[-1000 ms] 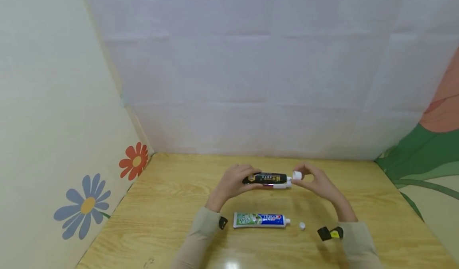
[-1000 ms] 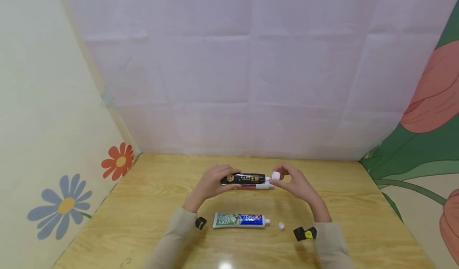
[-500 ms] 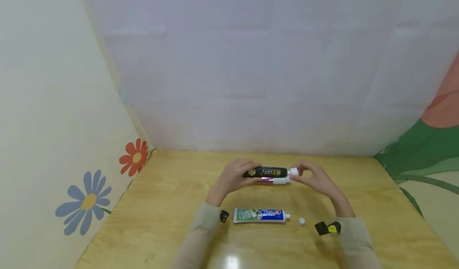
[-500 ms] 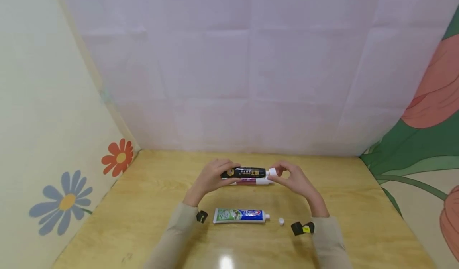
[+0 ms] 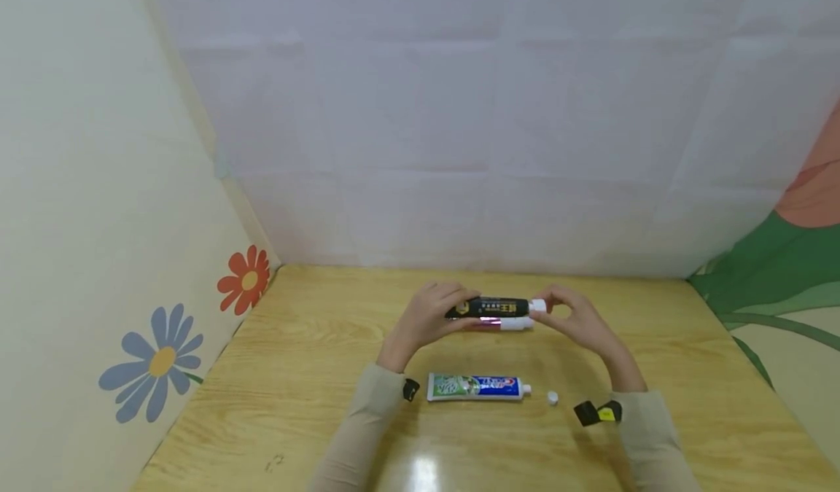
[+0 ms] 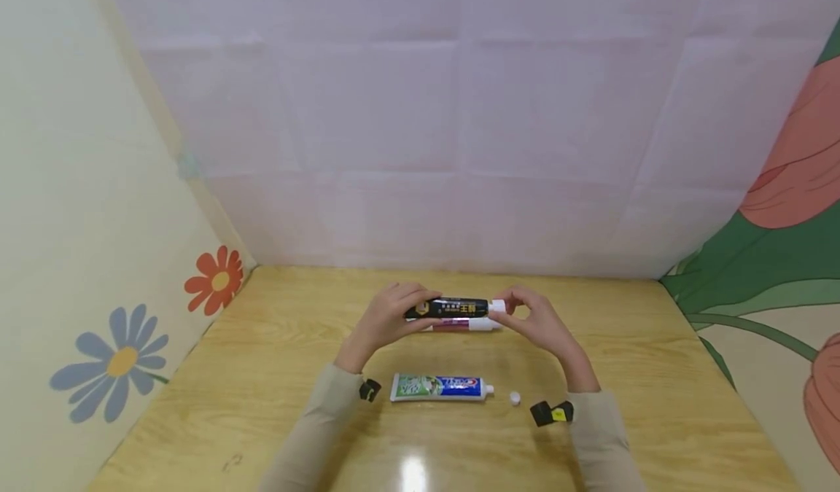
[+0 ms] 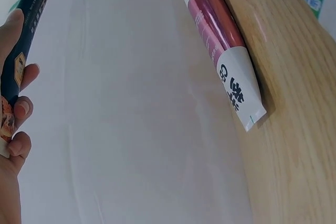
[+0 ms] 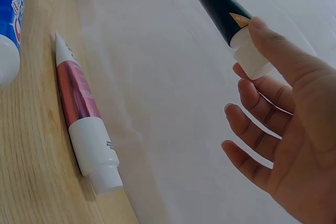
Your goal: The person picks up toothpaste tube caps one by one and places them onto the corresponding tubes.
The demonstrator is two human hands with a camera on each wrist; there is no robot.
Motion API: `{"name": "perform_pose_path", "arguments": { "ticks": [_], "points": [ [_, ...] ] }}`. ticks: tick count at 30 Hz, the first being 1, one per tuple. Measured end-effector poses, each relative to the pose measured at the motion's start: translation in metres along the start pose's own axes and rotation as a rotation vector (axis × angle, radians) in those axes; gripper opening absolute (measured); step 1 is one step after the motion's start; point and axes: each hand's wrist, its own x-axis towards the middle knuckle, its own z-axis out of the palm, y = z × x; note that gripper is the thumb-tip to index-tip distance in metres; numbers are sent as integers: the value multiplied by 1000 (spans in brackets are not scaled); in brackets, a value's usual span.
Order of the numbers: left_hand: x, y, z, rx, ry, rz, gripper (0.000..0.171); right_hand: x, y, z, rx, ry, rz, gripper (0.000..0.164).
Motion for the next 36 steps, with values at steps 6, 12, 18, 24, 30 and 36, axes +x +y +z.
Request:
{"name": "perform_pose_path", "arguments": {
  "ticks": [6,12,18,24,30,36],
  "points": [
    [0,-1,0,3,9,12,49,1,2,1,5,10,-21,14],
    [-3,0,2,10,0,21,47,-1,2,2,9,11,-31,12],
    [-6,0,3,7,-5,5,47,-2,1,3,14,-3,-42,13],
    [-7,-2,4,-1,-5,6,47,0,0,5,3,-10,-33,16],
    [-7,-1,3,-6,-5,8,47,0,-2,8,-43,-9,-30,13],
    [-6,-1,3,0,3,10,49,-2,-30,3,-49,-26,-29,8]
  ]
}}
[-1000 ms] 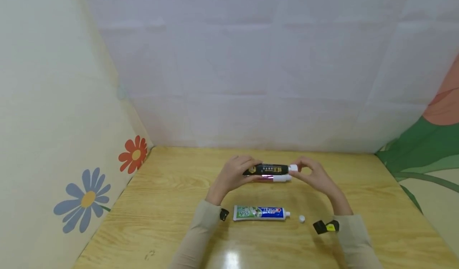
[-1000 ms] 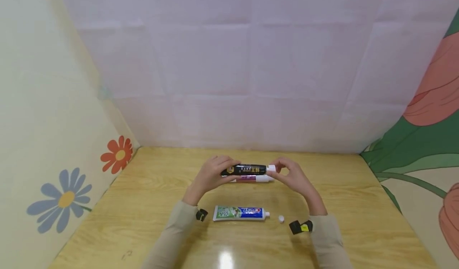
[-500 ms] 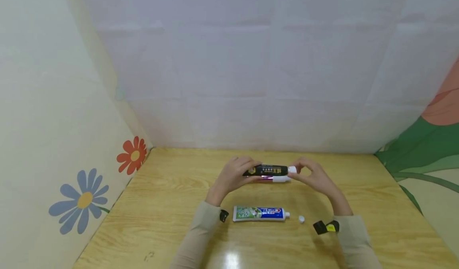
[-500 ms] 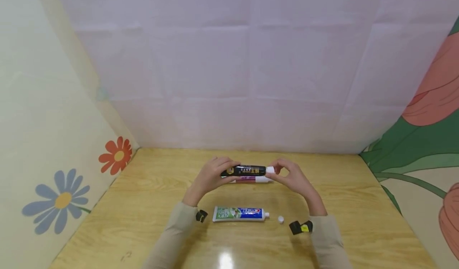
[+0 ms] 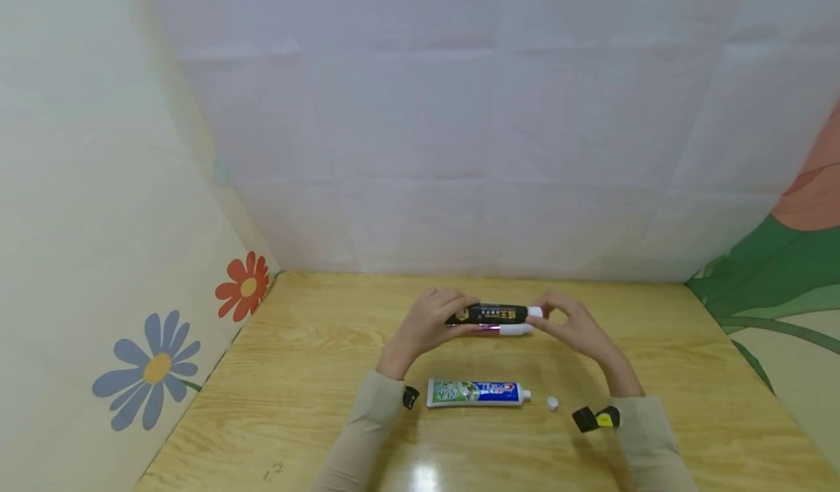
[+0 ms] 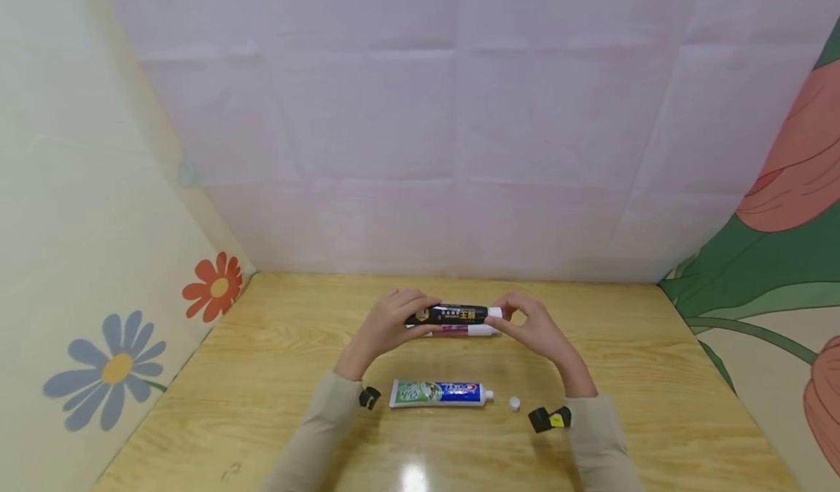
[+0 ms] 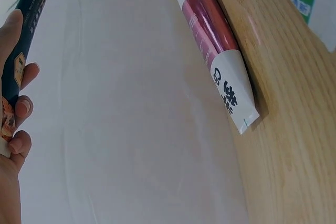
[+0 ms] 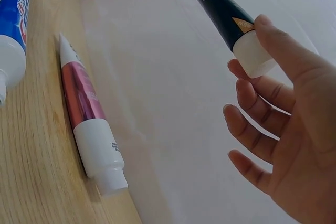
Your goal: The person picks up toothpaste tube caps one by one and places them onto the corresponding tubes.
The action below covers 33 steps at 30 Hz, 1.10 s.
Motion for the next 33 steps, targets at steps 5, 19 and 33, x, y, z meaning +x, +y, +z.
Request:
{"name": "perform_pose_path", "arguments": {
  "ticks": [5,19,33],
  "points": [
    [1,1,-1,6,-1,-1,50,-1,-15,-4,-8,-19,13,6],
    [0,2,0,1,-16,-10,52,3,30,7,23,-50,10,20],
    [-2,3,-1,21,-43,-15,52,1,-1,-1,47,-63,-3,32]
  ]
}}
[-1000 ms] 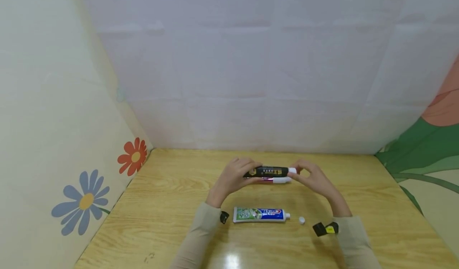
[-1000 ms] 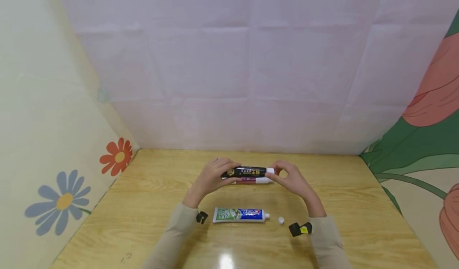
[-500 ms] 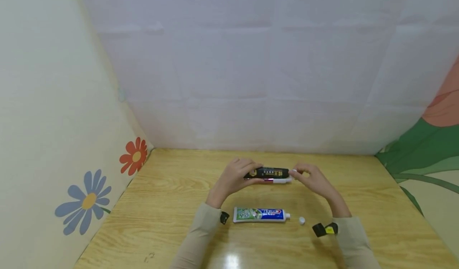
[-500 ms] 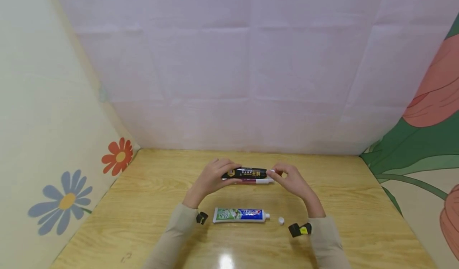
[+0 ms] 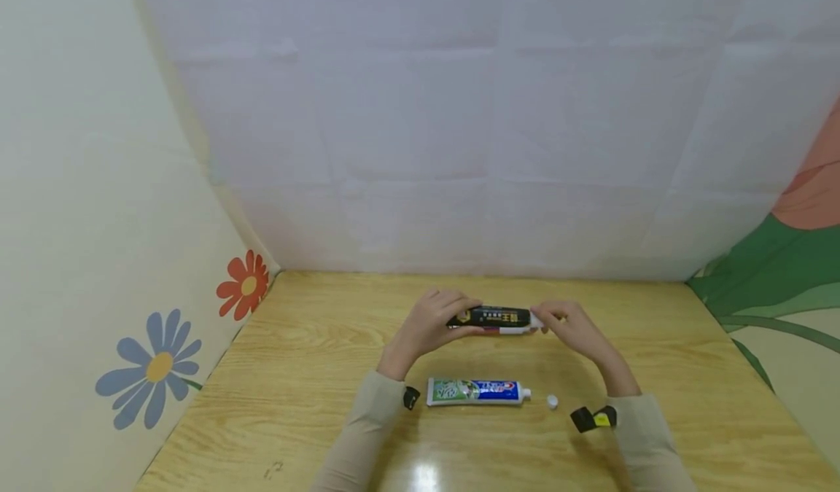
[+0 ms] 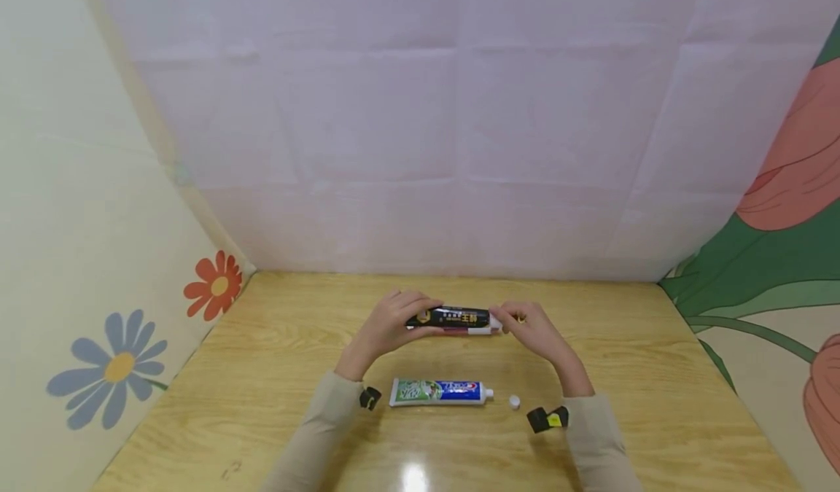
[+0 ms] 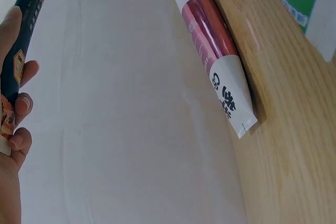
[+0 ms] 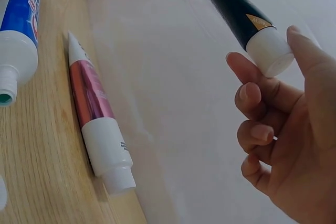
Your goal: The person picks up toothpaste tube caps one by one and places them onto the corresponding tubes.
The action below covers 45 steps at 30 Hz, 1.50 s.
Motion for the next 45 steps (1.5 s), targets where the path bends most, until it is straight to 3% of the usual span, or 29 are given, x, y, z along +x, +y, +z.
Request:
{"name": "perform_pose_path", "arguments": {
  "ticks": [9,18,28,37,45],
  "points": [
    [2,0,-1,-22,1,2,52,-2,-7,-1,-7,0,13,34],
    [0,0,-2,-9,-2,1,53,1,28,8,8,-36,26,28],
    [1,0,-4,-28,31,7,51,-2,32,5,84,-52,81,41],
    [1,-2,-4,-30,59,21,53,-3,35,-2,137,-58,-23,55],
    [0,-5,-3,-30,45,21,49,-4,38,-4,205,-64,-68,54]
  ]
}}
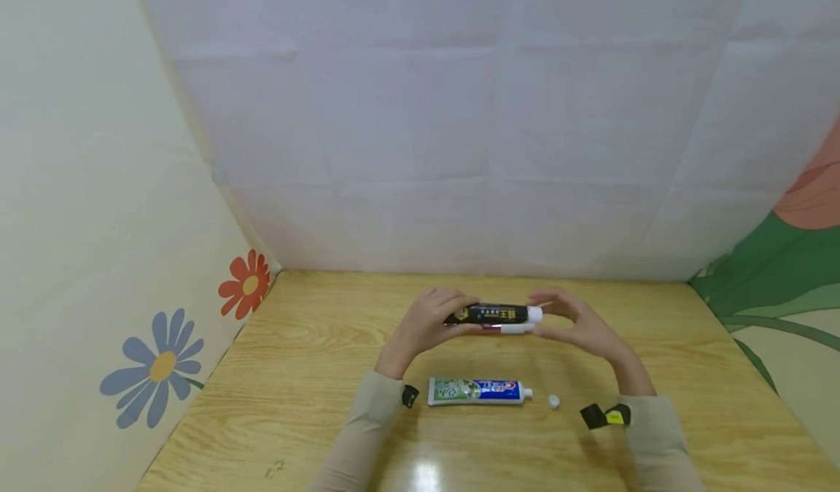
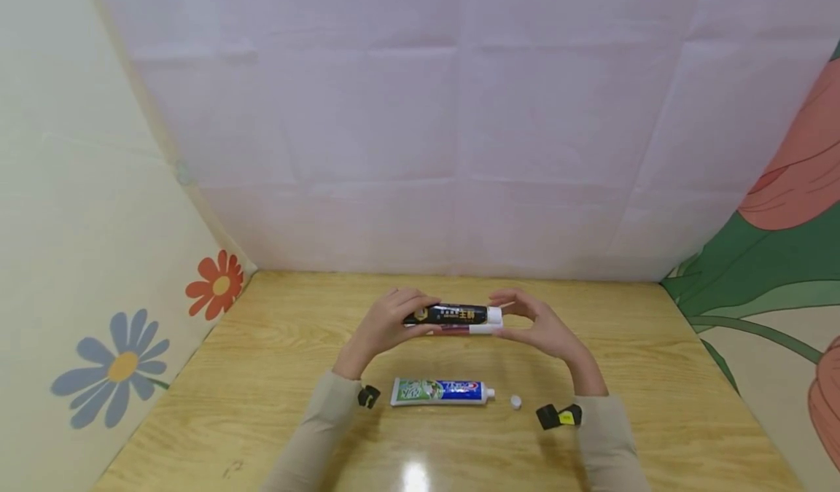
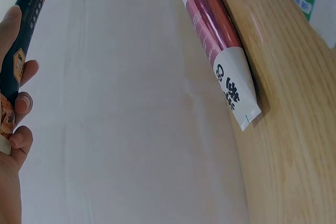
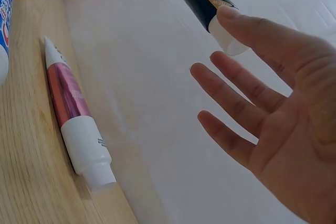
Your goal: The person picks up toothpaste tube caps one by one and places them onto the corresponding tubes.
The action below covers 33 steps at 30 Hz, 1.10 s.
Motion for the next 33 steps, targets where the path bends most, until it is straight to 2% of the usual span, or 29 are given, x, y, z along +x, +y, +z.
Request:
{"name": "perform_pose_path", "arguments": {
  "ticks": [12,16,23,33],
  "points": [
    [3,1,-2,-5,10,13,49,1,-3,0,6,52,-21,39],
    [2,1,-1,-6,7,17,48,0,-14,0,-13,51,-33,35],
    [2,1,0,-20,28,37,49,-1,-3,-1,-22,44,-29,32],
    [2,2,1,-24,15,31,46,-2,-35,-3,-39,22,1,26]
  ]
}}
